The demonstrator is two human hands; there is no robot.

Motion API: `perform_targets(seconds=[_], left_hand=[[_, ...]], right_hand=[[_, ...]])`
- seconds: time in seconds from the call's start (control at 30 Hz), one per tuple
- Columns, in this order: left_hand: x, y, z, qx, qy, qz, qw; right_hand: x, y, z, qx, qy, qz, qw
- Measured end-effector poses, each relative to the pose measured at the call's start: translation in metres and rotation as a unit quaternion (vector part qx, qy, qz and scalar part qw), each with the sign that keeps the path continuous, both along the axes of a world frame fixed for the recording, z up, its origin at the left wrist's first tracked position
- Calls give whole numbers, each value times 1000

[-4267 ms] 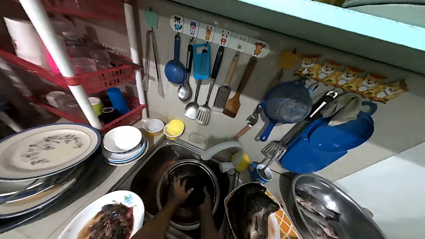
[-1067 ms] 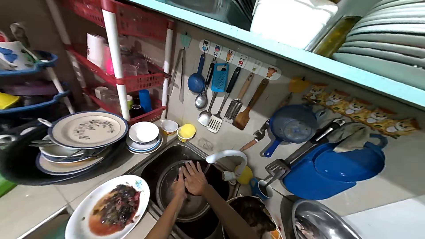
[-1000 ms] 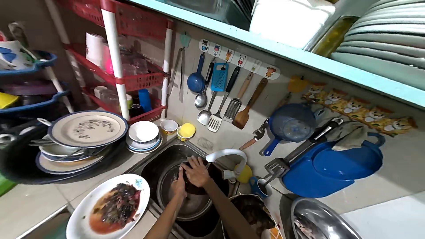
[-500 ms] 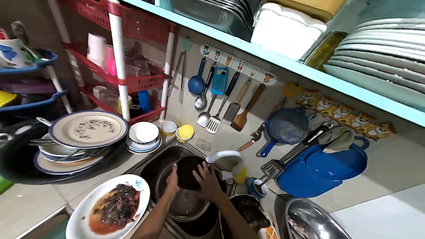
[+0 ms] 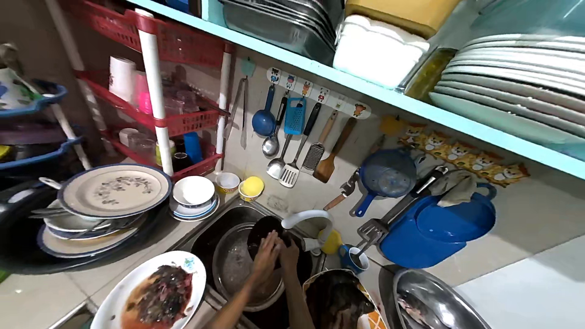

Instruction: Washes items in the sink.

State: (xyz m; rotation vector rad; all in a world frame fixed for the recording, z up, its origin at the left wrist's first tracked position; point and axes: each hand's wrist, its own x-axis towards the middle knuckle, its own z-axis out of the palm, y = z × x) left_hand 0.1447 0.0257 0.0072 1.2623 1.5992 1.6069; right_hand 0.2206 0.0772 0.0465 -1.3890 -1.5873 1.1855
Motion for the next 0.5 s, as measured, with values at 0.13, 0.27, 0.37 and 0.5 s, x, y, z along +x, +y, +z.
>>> perform_targets(seconds=[0.13,0.27,0.37,0.5], left_hand=[[-5,17,21,-99,234,-125,959],[-14,47,29,-134,319,-195,918],[-31,58,26,-201,325,-150,912],[-72,57,-4,-274,188,-53,942]], right_hand=[[9,-9,-30,-65,85,-75,991],[7,-26,-34,-88,212,-153,961],[11,-39,-31,-89,253,-172,948],[22,-47,-22,-67,253,-167,951]])
